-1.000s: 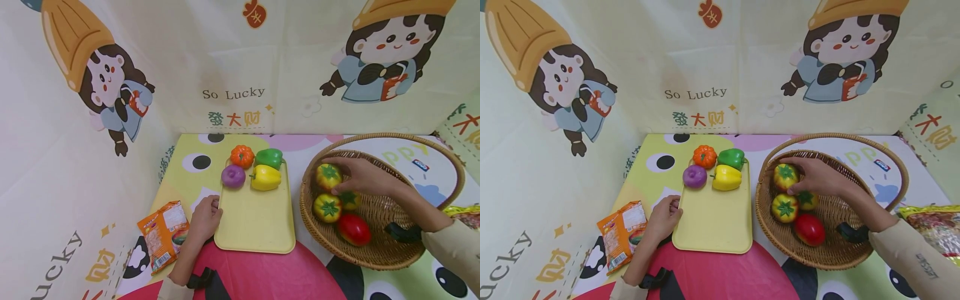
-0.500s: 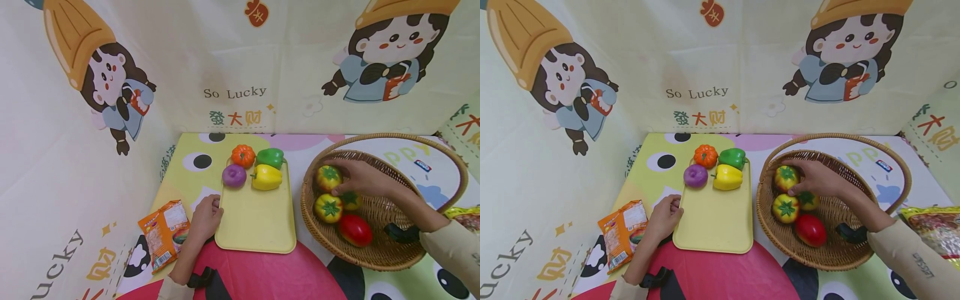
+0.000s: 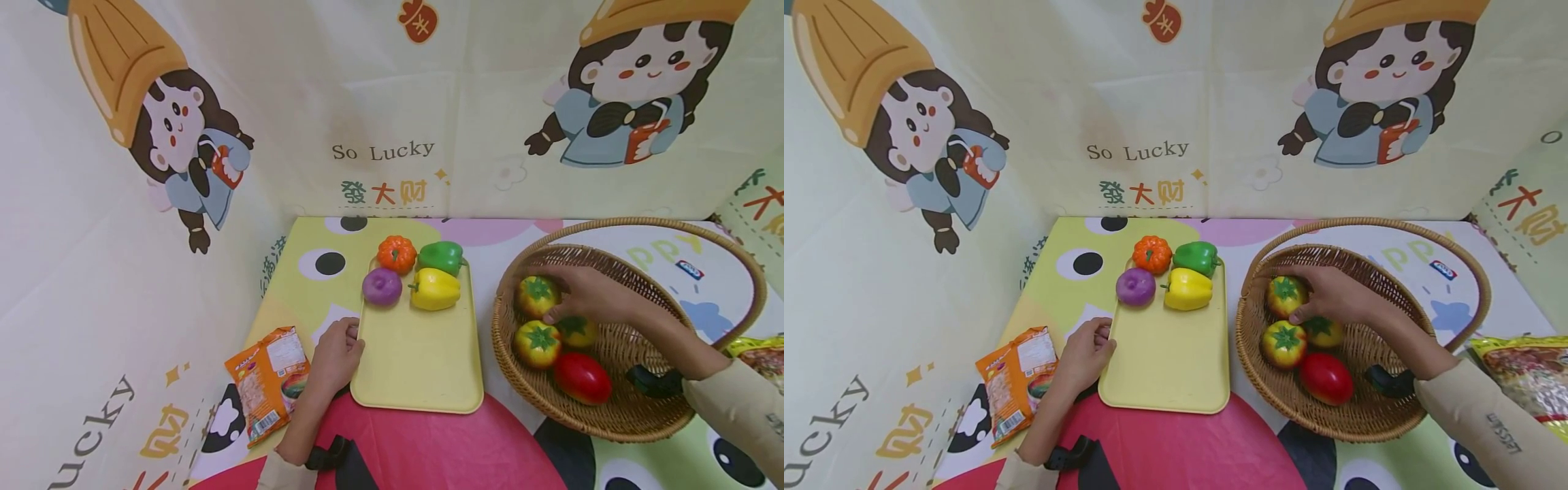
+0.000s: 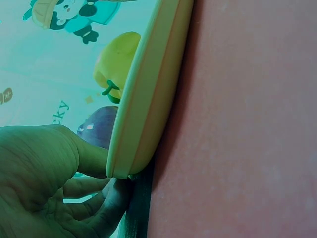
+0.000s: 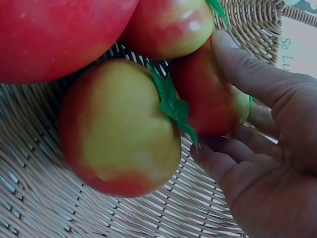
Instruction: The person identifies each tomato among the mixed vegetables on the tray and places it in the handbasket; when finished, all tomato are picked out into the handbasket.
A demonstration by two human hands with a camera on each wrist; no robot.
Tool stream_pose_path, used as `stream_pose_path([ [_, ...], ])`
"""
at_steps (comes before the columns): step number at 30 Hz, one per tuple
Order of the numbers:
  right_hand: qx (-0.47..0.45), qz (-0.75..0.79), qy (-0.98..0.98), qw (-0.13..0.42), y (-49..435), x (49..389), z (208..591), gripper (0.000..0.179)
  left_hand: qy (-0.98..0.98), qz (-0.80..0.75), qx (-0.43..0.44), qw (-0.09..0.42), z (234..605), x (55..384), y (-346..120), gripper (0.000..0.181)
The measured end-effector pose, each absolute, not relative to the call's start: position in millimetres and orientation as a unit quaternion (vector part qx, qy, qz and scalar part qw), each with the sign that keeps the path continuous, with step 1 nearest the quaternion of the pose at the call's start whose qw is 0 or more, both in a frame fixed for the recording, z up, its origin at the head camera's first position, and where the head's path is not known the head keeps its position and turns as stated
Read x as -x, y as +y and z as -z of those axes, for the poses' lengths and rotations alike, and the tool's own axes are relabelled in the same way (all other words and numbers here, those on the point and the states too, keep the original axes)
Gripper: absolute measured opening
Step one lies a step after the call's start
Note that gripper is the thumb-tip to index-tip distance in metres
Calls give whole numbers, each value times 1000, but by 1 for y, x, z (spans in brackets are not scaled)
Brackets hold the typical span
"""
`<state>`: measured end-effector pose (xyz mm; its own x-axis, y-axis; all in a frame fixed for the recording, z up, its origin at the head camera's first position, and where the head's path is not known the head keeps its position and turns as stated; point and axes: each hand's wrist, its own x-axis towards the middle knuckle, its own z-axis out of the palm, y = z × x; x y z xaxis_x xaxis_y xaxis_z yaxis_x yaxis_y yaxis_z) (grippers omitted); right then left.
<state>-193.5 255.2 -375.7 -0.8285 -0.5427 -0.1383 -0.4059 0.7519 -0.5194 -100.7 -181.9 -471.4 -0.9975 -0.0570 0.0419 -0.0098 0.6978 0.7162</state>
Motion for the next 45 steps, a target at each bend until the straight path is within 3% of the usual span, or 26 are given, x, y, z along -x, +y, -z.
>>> stream_pose_path([
  [45,292,241,915,138,263,192,379,78,-920,389,-20,29,470,99,-181,33],
])
